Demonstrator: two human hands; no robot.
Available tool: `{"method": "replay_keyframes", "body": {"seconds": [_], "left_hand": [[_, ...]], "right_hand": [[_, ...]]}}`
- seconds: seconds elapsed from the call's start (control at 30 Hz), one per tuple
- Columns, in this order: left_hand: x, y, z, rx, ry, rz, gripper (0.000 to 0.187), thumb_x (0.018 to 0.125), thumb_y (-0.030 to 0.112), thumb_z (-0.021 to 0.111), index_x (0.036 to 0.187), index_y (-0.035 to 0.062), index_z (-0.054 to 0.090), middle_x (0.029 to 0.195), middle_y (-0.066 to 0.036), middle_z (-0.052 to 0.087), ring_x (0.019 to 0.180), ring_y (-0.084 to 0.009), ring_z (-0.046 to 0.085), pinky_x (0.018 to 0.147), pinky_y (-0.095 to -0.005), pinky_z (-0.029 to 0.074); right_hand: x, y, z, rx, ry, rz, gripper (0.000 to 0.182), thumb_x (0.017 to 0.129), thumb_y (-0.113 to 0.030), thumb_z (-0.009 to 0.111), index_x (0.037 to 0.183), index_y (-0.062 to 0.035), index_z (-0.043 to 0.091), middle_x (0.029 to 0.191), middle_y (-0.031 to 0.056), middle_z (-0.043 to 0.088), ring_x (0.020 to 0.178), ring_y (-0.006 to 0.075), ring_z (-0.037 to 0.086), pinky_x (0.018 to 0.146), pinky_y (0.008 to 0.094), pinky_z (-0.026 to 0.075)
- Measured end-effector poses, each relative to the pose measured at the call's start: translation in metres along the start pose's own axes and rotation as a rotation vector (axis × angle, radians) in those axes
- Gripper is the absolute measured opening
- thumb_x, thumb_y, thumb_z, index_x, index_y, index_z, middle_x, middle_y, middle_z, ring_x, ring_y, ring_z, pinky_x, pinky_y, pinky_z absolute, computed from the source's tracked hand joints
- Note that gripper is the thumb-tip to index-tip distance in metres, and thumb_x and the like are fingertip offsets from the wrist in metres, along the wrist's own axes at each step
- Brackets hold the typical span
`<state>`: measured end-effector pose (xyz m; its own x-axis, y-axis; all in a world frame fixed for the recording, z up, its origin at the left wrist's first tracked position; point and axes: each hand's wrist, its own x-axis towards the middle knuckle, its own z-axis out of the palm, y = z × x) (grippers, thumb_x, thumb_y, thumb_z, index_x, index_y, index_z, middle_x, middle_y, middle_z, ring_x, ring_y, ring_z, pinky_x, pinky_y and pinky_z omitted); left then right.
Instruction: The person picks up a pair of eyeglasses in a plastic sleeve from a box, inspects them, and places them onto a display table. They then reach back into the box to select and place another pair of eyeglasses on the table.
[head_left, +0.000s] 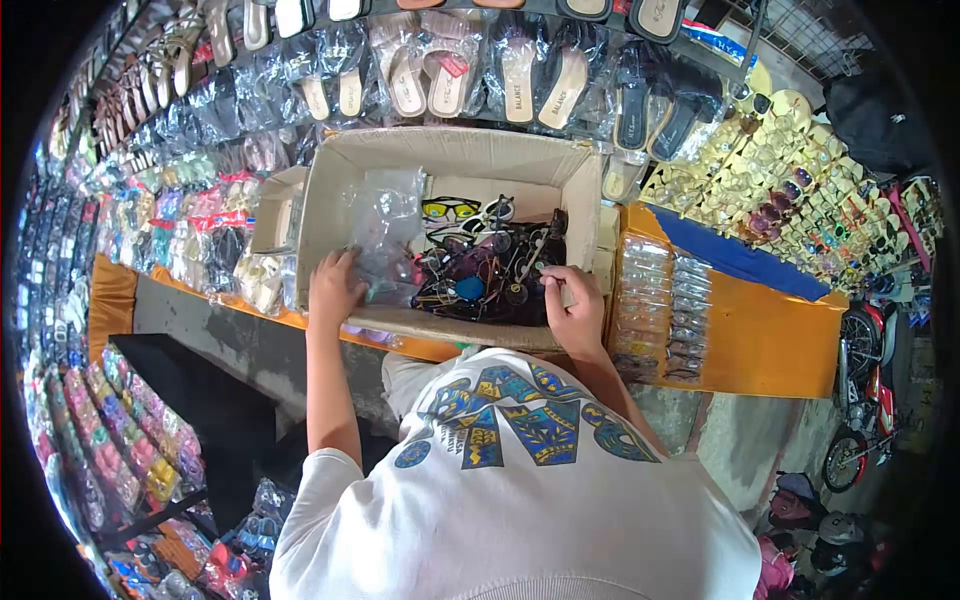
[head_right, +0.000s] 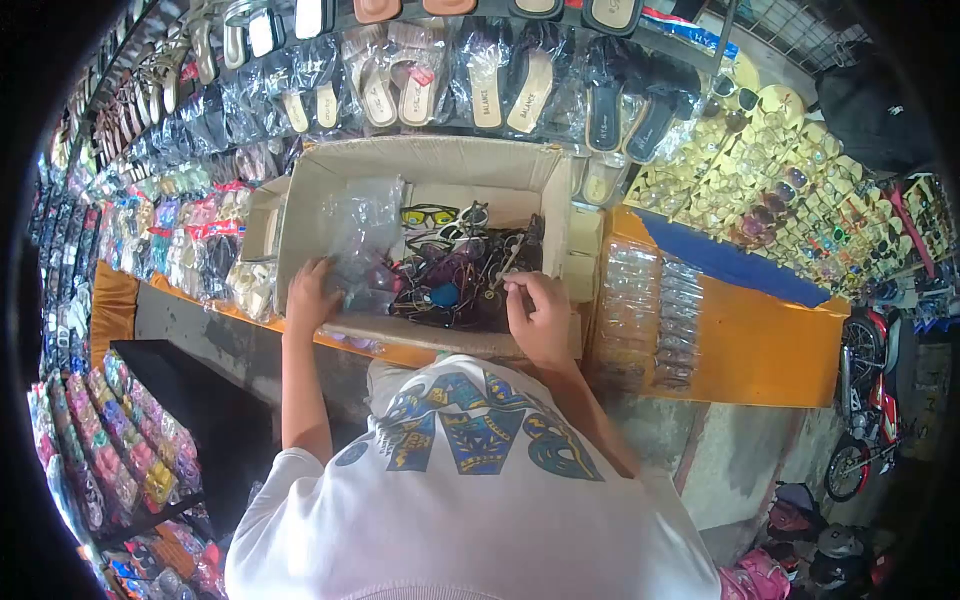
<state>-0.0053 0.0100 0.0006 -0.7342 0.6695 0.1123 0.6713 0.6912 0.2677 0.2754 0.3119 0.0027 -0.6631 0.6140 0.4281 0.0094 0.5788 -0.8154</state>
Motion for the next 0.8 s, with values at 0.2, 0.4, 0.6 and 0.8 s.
{"method": "replay_keyframes", "body": {"seconds": [0.2, 0.4, 0.6, 0.8], "left_hand": [[0.0, 0.001, 0.002, 0.039, -0.005, -0.063, 0.042, 0.081, 0.008, 0.077, 0.122, 0.0119, 0.067, 0.116, -0.013, 0.068, 0.115, -0.0355, 0.062, 0.099, -0.0499, 0.047], [-0.01, 0.049, -0.044, -0.373, 0.083, -0.013, 0.043, 0.085, 0.002, 0.073, 0.126, 0.0084, 0.067, 0.099, -0.013, 0.073, 0.089, -0.0292, 0.071, 0.077, -0.0396, 0.054], [-0.004, 0.11, -0.066, -0.686, -0.044, 0.103, 0.051, 0.082, -0.004, 0.075, 0.131, 0.0043, 0.065, 0.092, -0.009, 0.076, 0.085, -0.0172, 0.073, 0.077, -0.0307, 0.055], [-0.003, 0.131, -0.063, -0.76, -0.096, 0.178, 0.051, 0.082, -0.005, 0.074, 0.132, 0.004, 0.065, 0.092, -0.008, 0.076, 0.086, -0.0153, 0.074, 0.077, -0.0296, 0.055]], "right_hand": [[-0.001, -0.003, -0.004, -0.036, -0.021, -0.056, 0.013, 0.092, 0.0, 0.066, 0.103, -0.0041, 0.072, 0.087, 0.0102, 0.072, 0.079, 0.0266, 0.069, 0.073, 0.0371, 0.051], [0.006, -0.021, -0.007, 0.155, -0.125, 0.091, 0.018, 0.096, -0.002, 0.067, 0.114, -0.0012, 0.07, 0.099, 0.0105, 0.073, 0.088, 0.0218, 0.071, 0.081, 0.0324, 0.054], [0.034, -0.05, 0.017, 0.29, -0.348, -0.019, 0.035, 0.093, -0.01, 0.075, 0.127, -0.0051, 0.066, 0.107, 0.0089, 0.071, 0.092, 0.0159, 0.068, 0.082, 0.0309, 0.054], [0.045, -0.047, 0.039, 0.227, -0.445, 0.001, 0.03, 0.093, -0.015, 0.077, 0.12, -0.0042, 0.069, 0.102, 0.0079, 0.074, 0.082, 0.0171, 0.069, 0.075, 0.0318, 0.055]]}}
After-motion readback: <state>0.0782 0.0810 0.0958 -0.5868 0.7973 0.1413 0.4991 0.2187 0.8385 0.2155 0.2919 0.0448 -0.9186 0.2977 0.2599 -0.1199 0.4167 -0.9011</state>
